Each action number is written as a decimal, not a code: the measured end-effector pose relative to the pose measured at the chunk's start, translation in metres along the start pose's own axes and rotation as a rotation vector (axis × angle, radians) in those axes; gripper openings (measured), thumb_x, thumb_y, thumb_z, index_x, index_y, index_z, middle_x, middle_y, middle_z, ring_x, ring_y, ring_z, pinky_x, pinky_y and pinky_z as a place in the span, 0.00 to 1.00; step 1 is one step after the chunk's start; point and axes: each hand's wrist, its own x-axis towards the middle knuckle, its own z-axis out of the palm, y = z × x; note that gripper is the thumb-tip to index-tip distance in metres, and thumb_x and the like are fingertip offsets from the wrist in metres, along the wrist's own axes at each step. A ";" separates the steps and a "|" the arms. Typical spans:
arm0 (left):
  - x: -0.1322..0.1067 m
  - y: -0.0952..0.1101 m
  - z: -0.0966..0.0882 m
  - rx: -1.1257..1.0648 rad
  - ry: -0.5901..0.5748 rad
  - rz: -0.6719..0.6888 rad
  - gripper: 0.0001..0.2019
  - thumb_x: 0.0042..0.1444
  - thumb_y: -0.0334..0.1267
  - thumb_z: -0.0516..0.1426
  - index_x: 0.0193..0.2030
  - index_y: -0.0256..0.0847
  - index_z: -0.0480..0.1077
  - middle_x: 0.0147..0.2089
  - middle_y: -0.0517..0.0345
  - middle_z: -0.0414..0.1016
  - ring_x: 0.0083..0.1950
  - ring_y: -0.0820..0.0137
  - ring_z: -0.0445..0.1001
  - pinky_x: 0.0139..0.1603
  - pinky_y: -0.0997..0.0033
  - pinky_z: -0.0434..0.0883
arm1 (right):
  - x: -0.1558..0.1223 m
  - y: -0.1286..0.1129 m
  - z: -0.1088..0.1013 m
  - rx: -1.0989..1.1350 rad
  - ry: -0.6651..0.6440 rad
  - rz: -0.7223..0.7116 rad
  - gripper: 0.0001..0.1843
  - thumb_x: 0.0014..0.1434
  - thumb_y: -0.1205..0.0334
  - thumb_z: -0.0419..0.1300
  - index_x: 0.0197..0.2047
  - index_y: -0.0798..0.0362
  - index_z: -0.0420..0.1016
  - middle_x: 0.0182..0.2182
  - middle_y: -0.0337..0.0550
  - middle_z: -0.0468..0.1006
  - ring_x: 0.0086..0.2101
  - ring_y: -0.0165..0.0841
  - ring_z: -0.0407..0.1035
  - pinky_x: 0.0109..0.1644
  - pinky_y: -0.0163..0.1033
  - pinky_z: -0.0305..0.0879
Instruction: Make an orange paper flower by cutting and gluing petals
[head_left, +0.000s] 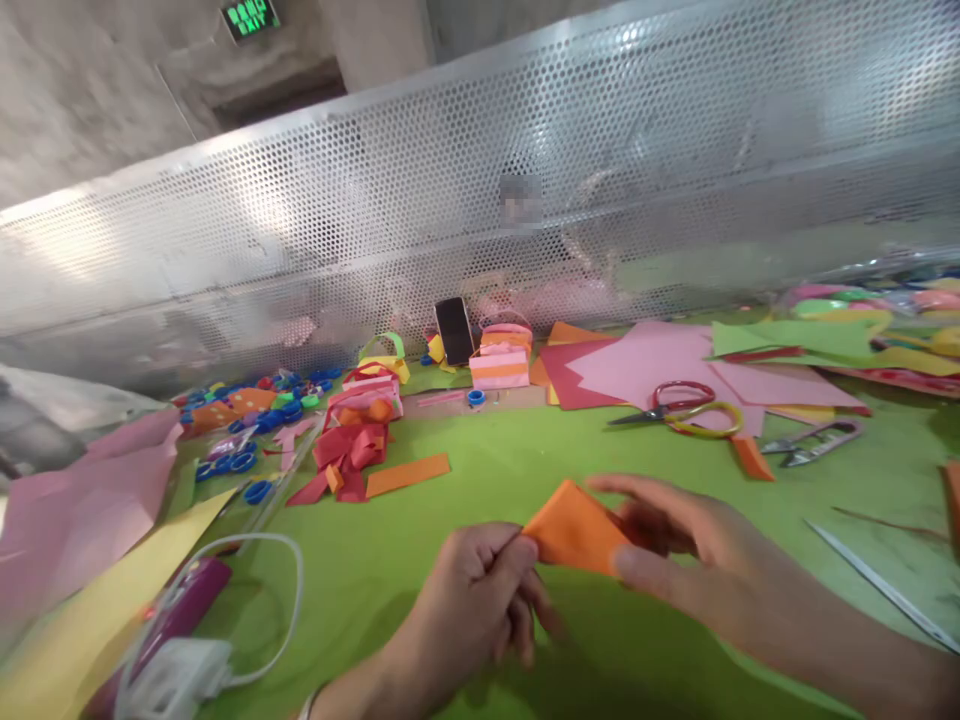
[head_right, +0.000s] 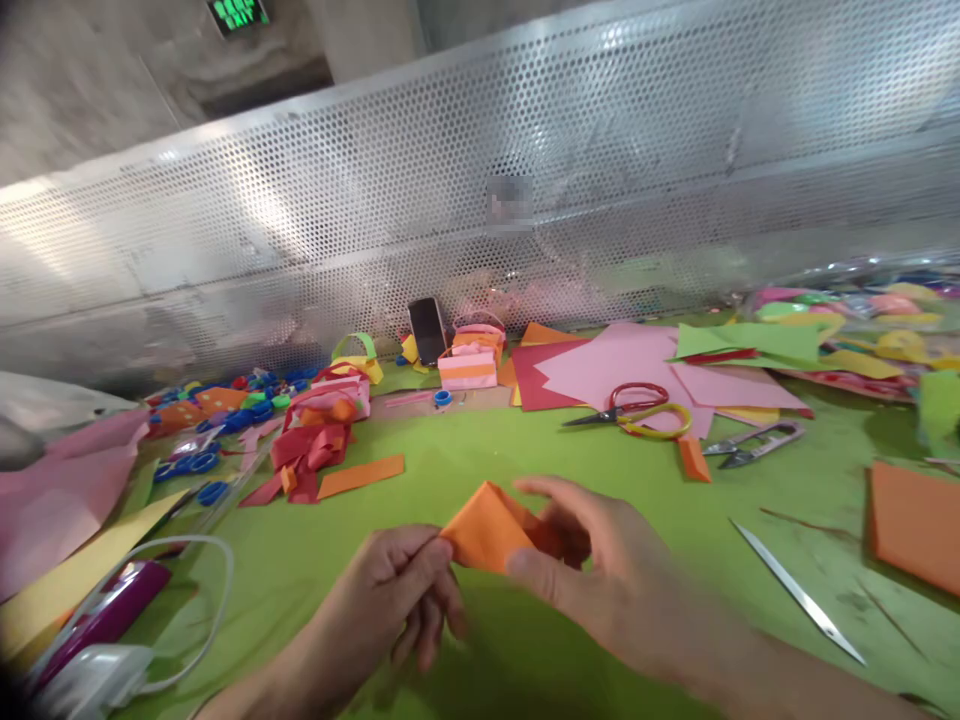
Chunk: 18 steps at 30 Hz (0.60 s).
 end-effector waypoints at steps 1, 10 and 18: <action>0.002 -0.002 0.000 0.005 0.015 0.008 0.20 0.50 0.58 0.54 0.30 0.40 0.62 0.21 0.58 0.74 0.13 0.79 0.63 0.11 0.81 0.52 | 0.001 0.000 0.001 -0.024 -0.011 -0.007 0.25 0.53 0.40 0.59 0.43 0.53 0.76 0.27 0.42 0.77 0.30 0.38 0.73 0.32 0.38 0.68; -0.001 -0.008 -0.008 0.487 0.183 0.448 0.13 0.56 0.43 0.57 0.37 0.36 0.76 0.32 0.53 0.76 0.31 0.70 0.70 0.33 0.72 0.67 | 0.002 0.011 0.009 -0.360 0.125 -0.436 0.17 0.66 0.57 0.52 0.27 0.49 0.71 0.19 0.35 0.75 0.20 0.29 0.69 0.23 0.31 0.61; -0.008 -0.004 -0.005 0.313 0.224 0.591 0.10 0.52 0.44 0.65 0.33 0.39 0.82 0.29 0.52 0.80 0.31 0.69 0.75 0.35 0.73 0.69 | -0.001 0.031 0.019 -0.653 0.173 -0.953 0.13 0.73 0.61 0.43 0.43 0.49 0.69 0.28 0.35 0.81 0.24 0.27 0.75 0.27 0.30 0.65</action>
